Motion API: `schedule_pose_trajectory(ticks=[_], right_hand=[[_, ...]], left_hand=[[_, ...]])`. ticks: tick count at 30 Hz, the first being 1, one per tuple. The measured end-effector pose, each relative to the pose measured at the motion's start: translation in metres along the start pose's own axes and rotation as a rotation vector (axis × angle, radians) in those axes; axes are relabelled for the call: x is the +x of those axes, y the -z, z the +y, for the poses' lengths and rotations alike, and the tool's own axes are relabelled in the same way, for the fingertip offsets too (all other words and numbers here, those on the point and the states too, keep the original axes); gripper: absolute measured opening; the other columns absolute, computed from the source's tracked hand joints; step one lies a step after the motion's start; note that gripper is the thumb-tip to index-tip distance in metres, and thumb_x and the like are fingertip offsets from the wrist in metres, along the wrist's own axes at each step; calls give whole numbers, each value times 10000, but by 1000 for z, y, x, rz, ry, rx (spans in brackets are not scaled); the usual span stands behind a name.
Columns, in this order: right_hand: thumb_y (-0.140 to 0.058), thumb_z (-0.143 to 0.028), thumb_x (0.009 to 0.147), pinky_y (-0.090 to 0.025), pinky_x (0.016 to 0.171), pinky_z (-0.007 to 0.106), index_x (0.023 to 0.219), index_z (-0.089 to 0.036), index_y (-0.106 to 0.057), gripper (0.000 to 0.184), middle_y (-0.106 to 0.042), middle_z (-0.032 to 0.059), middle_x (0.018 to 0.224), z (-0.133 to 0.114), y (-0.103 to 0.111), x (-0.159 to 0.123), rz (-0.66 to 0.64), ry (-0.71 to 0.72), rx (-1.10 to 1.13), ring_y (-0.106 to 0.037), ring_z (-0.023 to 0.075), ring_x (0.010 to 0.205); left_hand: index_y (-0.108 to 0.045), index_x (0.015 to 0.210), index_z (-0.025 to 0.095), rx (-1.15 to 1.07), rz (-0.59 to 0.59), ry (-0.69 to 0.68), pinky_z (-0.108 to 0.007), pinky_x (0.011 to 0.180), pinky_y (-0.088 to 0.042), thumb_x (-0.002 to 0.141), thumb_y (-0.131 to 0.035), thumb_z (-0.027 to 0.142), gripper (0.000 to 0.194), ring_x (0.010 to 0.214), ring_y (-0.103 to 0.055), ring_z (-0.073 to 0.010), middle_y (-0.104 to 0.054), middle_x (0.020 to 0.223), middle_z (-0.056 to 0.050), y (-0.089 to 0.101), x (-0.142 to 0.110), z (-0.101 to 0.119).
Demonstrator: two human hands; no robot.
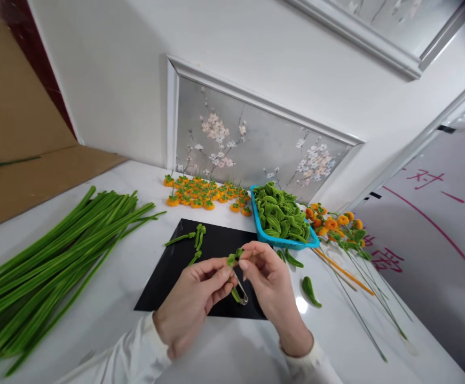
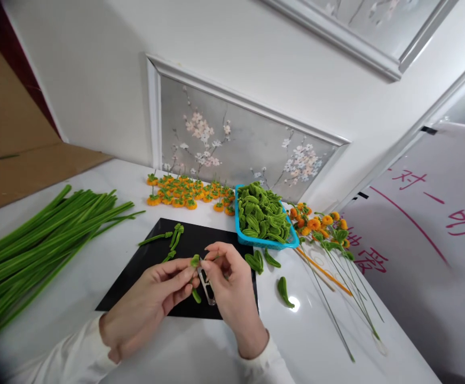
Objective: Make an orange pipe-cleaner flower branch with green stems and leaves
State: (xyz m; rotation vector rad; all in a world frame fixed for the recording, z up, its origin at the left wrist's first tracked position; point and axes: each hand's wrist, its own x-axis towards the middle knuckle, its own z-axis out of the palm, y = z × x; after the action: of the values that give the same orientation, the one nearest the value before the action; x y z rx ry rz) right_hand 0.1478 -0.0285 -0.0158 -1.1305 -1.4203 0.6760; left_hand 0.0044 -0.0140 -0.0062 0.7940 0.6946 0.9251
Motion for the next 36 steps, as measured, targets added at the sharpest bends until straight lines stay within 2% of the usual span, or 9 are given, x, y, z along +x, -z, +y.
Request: schedule_pose_trajectory(ticks=[3, 9, 13, 20, 24, 27, 30, 33, 36], right_hand=[[-570, -197, 822, -467, 567, 228, 838, -192, -606, 39, -600, 0, 720, -2, 0, -1, 6, 29, -71, -559, 119, 629], [-565, -220, 830, -463, 541, 230, 796, -188, -584, 50, -606, -4, 677, -5, -3, -2, -55, -41, 18, -586, 123, 603], [-555, -196, 827, -441, 536, 232, 779, -188, -583, 57, -599, -1, 680, -5, -3, -2, -39, -14, -74, -567, 123, 607], [-537, -193, 848, -454, 556, 233, 807, -187, -592, 69, -593, 5, 717, -7, 1, -4, -29, 49, -166, -557, 121, 625], [-482, -207, 890, -479, 581, 238, 992, -212, -618, 170, -611, 35, 853, -8, 4, -3, -23, 129, -163, -578, 127, 681], [-499, -181, 877, -487, 608, 239, 979, -230, -657, 193, -613, 41, 894, -9, 3, -2, -62, 170, -169, -589, 134, 729], [-525, -182, 859, -464, 569, 232, 845, -210, -667, 145, -596, 15, 770, -8, 2, -2, -59, 124, -141, -560, 121, 643], [-523, -218, 864, -445, 529, 225, 822, -194, -629, 117, -551, -16, 647, -4, 3, -2, -54, 12, -27, -517, 107, 556], [-530, -239, 862, -442, 521, 222, 835, -191, -612, 99, -540, -25, 628, 0, 3, -1, -76, -40, 54, -511, 106, 547]], left_hand=[[-750, 795, 158, -52, -2, 23, -164, 658, -482, 692, -756, 229, 125, 660, -575, -82, -670, 733, -19, 1, -1, 2], [-759, 843, 172, -60, -17, -5, -195, 718, -494, 704, -745, 230, 151, 723, -604, -107, -712, 801, -39, 0, -1, 2], [-759, 814, 161, 6, -64, -48, -240, 766, -497, 761, -683, 298, 165, 788, -605, -145, -715, 829, -62, -1, -3, 4], [-738, 793, 173, 288, 2, -161, -270, 692, -506, 753, -667, 316, 165, 694, -573, -152, -656, 718, -22, 0, 1, 3], [-694, 788, 193, 584, -1, -361, -242, 607, -472, 827, -556, 292, 174, 638, -547, -145, -593, 671, 1, 5, 2, 2], [-673, 843, 215, 815, 6, -525, -245, 629, -458, 860, -504, 259, 175, 673, -564, -150, -601, 737, -5, 7, 1, 0], [-650, 905, 229, 949, 46, -580, -250, 684, -461, 845, -539, 242, 126, 740, -594, -157, -635, 821, -9, 8, 0, -1], [-600, 997, 237, 925, 109, -571, -248, 728, -475, 813, -596, 245, 184, 808, -620, -164, -652, 907, -11, 10, 1, -2], [-611, 913, 230, 932, 94, -592, -237, 706, -471, 820, -588, 244, 96, 777, -615, -152, -648, 878, -2, 11, 2, -1]])
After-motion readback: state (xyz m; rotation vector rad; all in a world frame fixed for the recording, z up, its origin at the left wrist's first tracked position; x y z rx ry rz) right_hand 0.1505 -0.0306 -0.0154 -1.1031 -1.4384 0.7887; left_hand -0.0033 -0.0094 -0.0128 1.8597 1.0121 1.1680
